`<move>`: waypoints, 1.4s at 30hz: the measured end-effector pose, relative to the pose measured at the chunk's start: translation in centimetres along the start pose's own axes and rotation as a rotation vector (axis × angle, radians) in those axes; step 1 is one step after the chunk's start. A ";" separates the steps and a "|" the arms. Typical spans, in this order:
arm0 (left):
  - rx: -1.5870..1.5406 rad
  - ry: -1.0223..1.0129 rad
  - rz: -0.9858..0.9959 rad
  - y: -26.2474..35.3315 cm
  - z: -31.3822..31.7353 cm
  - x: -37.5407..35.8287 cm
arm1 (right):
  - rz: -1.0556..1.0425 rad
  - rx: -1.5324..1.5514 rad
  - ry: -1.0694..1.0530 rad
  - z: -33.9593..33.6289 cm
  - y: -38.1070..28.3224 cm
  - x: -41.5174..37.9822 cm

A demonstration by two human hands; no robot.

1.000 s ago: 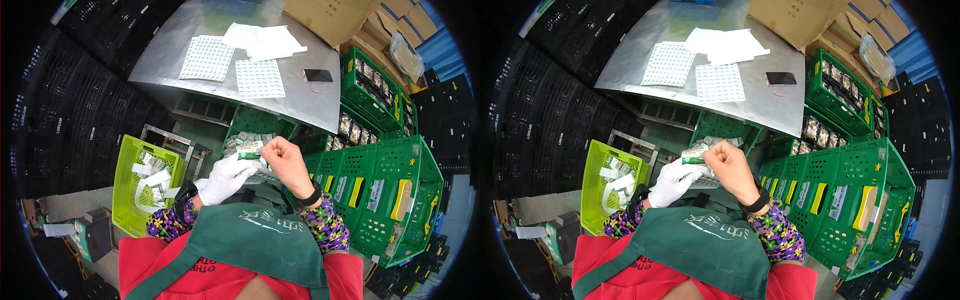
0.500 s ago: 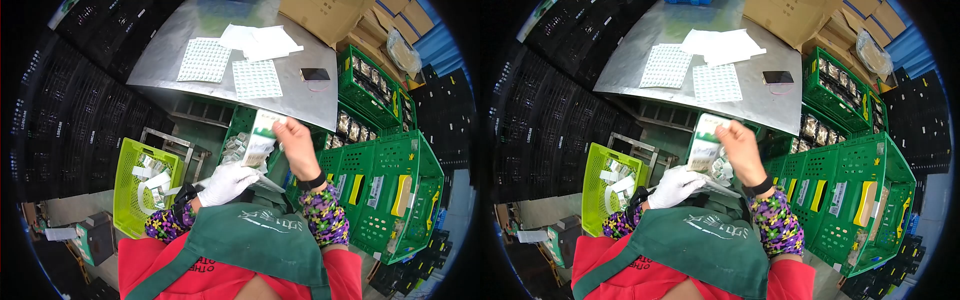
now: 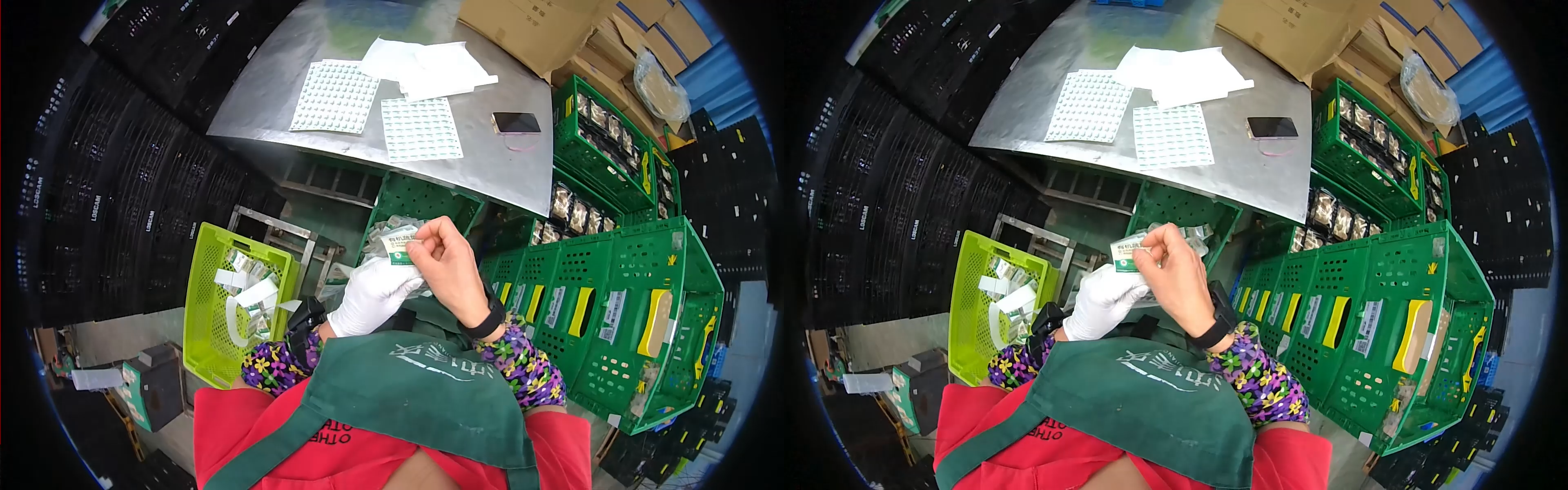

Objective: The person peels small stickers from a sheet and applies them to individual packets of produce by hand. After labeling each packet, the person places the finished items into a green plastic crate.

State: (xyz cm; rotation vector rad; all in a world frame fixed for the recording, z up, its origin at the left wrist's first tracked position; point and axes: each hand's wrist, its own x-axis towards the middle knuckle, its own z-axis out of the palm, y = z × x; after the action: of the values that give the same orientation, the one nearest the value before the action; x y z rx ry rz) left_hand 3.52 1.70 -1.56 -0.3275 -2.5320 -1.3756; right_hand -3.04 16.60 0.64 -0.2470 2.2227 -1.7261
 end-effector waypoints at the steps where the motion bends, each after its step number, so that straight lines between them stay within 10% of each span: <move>1: 0.055 -0.044 0.047 -0.4 0.0 -0.2 | 0.035 0.029 -0.028 -0.2 0.5 0.3; 6: 0.023 -0.013 0.222 -0.3 -0.6 0.3 | 0.098 0.149 -0.027 -3.2 3.9 1.0; 8: -0.214 0.107 -0.222 -0.4 -1.0 0.5 | 0.055 0.129 0.055 -4.8 2.9 0.4; 10: -0.372 0.218 -0.268 -1.1 -1.2 1.3 | -0.064 0.033 -0.036 -6.2 -0.5 -1.3; 14: -0.486 0.212 -0.470 -1.5 -2.1 2.4 | -0.659 0.575 -0.777 -6.0 -8.1 -5.4; 16: -0.597 0.244 -0.584 -1.1 -2.4 2.8 | -0.587 0.905 -1.104 -4.8 -10.2 -8.0; 19: -0.643 0.274 -0.552 -1.9 -2.3 3.0 | -0.717 0.636 -1.143 -5.5 -8.7 -8.5; 21: -0.688 0.279 -0.547 -1.8 -2.7 3.1 | -0.902 0.477 -0.542 -7.8 -6.7 -7.1; 23: -0.688 0.263 -0.523 -1.7 -2.9 3.3 | -0.490 -0.282 0.192 -9.6 -4.7 -6.9; 25: -0.735 0.231 -0.520 -2.3 -3.0 3.3 | -0.559 -0.601 0.359 -10.6 -1.7 -4.1; 42: -0.746 0.223 -0.546 0.3 -2.4 4.3 | -0.069 0.096 0.211 -8.0 2.0 -3.0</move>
State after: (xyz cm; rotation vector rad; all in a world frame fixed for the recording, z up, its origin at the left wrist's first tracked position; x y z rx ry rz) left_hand -0.19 0.14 1.28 0.4156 -1.8982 -2.3753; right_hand -2.91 25.34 0.86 -0.1256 2.2907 -1.9726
